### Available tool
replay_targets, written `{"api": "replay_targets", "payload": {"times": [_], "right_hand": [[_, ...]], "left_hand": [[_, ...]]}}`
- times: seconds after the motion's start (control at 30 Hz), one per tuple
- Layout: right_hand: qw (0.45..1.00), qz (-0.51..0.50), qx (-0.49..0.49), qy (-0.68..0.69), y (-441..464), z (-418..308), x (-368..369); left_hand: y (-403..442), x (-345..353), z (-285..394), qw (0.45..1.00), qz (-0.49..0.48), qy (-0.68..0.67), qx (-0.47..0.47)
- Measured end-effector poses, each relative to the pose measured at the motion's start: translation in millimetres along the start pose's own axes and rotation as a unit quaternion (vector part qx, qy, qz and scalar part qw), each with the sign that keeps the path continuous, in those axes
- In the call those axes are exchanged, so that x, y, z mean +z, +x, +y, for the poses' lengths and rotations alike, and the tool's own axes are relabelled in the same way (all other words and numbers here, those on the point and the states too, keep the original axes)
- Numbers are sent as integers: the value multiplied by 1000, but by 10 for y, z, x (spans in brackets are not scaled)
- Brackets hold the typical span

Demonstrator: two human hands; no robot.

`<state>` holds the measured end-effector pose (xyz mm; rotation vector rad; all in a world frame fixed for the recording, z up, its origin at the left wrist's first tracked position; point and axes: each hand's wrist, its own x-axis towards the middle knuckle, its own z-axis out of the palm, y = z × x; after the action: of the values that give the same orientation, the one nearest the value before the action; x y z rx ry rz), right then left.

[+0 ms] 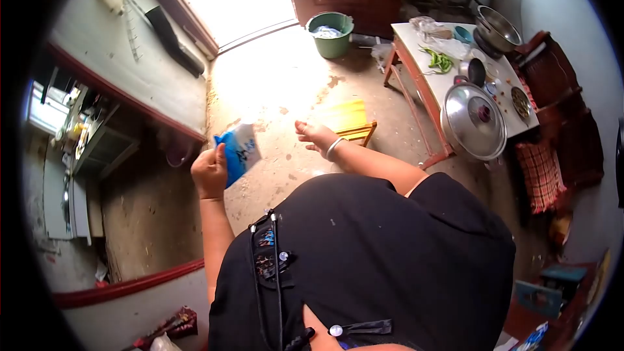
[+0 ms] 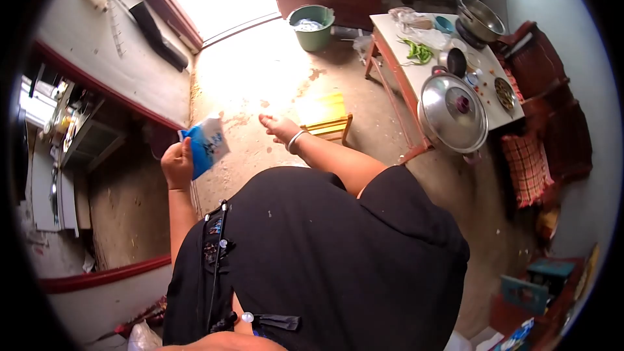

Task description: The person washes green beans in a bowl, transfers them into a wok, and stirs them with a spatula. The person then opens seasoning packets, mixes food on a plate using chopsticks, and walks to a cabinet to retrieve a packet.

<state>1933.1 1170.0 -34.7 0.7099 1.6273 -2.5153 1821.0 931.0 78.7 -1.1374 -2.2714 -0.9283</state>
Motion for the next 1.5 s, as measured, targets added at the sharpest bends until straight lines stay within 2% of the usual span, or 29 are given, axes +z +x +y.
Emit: {"api": "replay_targets", "payload": {"times": [0.03,0.1,0.17,0.23,0.27,0.3,0.33,0.37,0.4,0.47,0.5,0.57,0.67,0.73,0.8,0.83,0.87,0.9,0.93,0.97,1.03,1.1,1.17,1.23,1.5], "right_hand": [[999,32,1,13,74,35,-69],[996,86,2,33,168,117,-93],[994,102,18,23,314,226,-27],[990,124,51,42,454,348,183],[996,55,53,44,397,362,347],[979,-14,33,198,294,357,550],[979,-64,50,189,239,308,571],[974,-110,67,185,159,303,584],[974,-108,70,187,59,301,635],[972,-145,1,182,-68,179,735],[972,-147,7,185,-128,146,834],[954,-225,-107,169,-176,15,986],[973,-185,-84,106,-146,-54,1043],[986,-134,-65,79,-152,-21,1116],[985,-139,-59,87,-141,28,1153],[985,-130,-56,101,-141,79,1194],[984,-123,-75,109,-155,102,1242],[982,-117,-93,116,-154,112,1266],[983,-138,-61,101,-92,134,1267],[983,-158,-29,86,-23,157,1286],[983,-160,-29,89,-31,147,1364],[980,-182,-19,77,-29,153,1429],[984,-164,-6,71,-1,174,1494],[980,-188,-1,64,-46,137,1598],[964,-256,44,48,404,354,1910]], "left_hand": [[36,-1,-28,1000,4,1,-21],[81,87,-70,1000,9,13,14],[71,253,-37,990,12,83,109],[12,333,300,987,-46,50,146],[-71,425,390,985,-87,13,147],[-131,495,403,981,-126,-23,148],[-128,495,356,981,-125,-24,150],[-139,473,276,986,-107,-18,130],[-157,419,200,990,-89,-11,106],[-163,243,-189,994,-35,46,88],[-131,81,-177,999,-45,-26,10],[-170,-26,-173,996,-14,-81,-40],[-310,-119,-166,992,-33,-77,-92],[-417,-158,-190,993,-40,-62,-91],[-469,-268,-90,994,-46,-55,-86],[-543,-287,-148,980,-79,-106,-149],[-582,-338,-93,971,-79,-165,-152],[-685,-319,-186,988,-95,-43,-113],[-748,-310,-218,987,-110,-44,-106],[-770,-382,-125,978,-121,-61,-156],[-814,-433,-136,984,-102,-55,-136],[-823,-548,-77,980,-113,-15,-166],[-826,-607,-15,965,-137,4,-225],[-918,-592,-114,972,-113,22,-206],[-1022,-754,-423,949,-92,24,-301]]}}
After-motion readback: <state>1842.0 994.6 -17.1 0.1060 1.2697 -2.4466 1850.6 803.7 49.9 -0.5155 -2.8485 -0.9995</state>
